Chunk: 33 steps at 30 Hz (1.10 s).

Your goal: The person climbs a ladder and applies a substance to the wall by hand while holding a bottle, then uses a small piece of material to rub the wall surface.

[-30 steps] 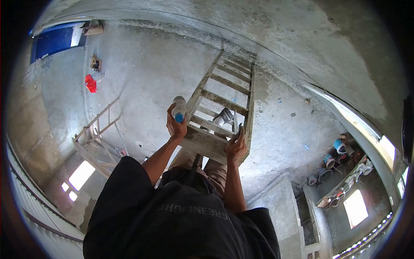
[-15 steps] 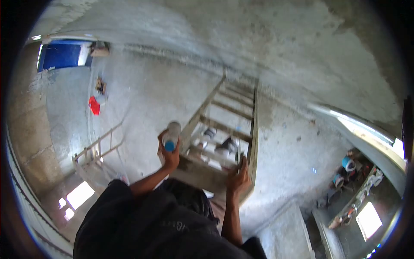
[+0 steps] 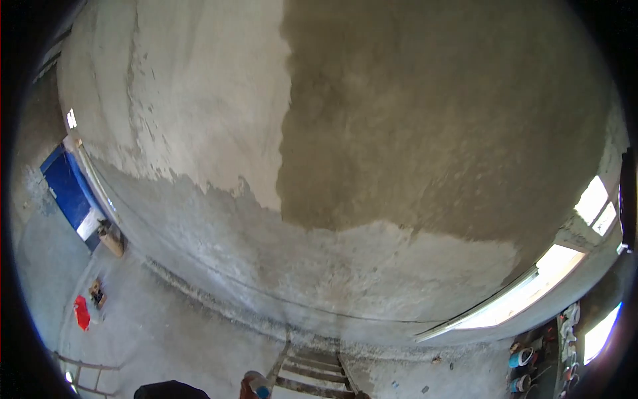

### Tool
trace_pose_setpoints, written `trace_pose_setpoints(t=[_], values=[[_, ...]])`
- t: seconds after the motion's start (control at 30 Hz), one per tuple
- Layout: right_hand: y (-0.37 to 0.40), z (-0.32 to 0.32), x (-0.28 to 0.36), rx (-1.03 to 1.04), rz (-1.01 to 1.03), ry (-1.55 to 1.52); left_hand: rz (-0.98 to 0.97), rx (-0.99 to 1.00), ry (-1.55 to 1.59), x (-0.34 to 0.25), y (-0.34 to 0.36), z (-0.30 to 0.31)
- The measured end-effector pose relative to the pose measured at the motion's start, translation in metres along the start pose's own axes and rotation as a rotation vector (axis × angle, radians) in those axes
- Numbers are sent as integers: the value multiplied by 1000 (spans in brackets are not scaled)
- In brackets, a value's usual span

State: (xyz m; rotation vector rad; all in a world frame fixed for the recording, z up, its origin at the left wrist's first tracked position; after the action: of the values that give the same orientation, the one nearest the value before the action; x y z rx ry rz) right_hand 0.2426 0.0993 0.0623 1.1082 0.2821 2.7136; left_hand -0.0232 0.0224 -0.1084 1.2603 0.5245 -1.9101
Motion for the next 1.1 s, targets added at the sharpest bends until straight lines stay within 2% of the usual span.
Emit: trace_pose_setpoints(t=[0.1,0.2,0.23,0.27,0.3,0.33,0.43,0.5,0.53,0.57,0.63,0.67,0.7,0.73,0.77,0.83,0.93,1.0,1.07,1.1], values=[[31,10,12,189,-174,-25,85,81,222,35,1,-4],[31,9,18,133,-237,8,191,184,435,62,8,-12],[27,-4,-2,119,-237,1,222,217,501,69,3,-14],[25,-26,-34,175,42,386,260,256,564,76,1,-16],[25,-37,-39,233,322,775,304,295,627,82,2,-18],[22,-40,-47,232,308,783,356,329,689,89,8,-19],[17,-19,-33,83,-74,73,484,390,815,76,36,-9],[24,-10,-20,56,-36,128,157,267,120,-24,38,30],[30,-8,-10,36,15,156,-13,199,-231,-50,43,43],[32,-3,7,42,13,163,-9,188,-243,-44,41,40],[42,7,29,71,-134,127,44,200,-180,-52,31,43],[34,-3,7,80,-136,128,88,207,-115,-59,26,46],[16,-19,-20,4,-29,224,29,111,-67,-68,27,49],[5,-36,-50,-65,73,316,37,109,-88,-76,28,53],[2,-42,-59,-46,67,306,29,93,-90,-86,26,56],[3,-44,-56,-98,122,293,21,79,-110,-76,27,61],[10,-37,-41,-49,201,263,11,42,55,-69,24,58],[14,-32,-45,14,135,274,18,-30,113,-82,23,63],[-3,-41,-61,-15,347,25,-9,-61,192,-88,16,59],[-14,-45,-66,-11,356,29,-47,-93,269,-98,12,57]])
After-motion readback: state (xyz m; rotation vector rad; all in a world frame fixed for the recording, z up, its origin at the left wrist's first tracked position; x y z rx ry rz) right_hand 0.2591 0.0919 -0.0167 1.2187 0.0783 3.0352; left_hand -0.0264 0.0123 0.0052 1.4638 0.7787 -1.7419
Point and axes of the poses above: each hand's wrist, its own y-axis away from the middle knuckle, its own z-axis out of the back of the hand, x = y × z, the point moved 3 cm from there along -y, towards the middle knuckle, and after that the axes turned 7 degrees about z, right-handed, at the moved point
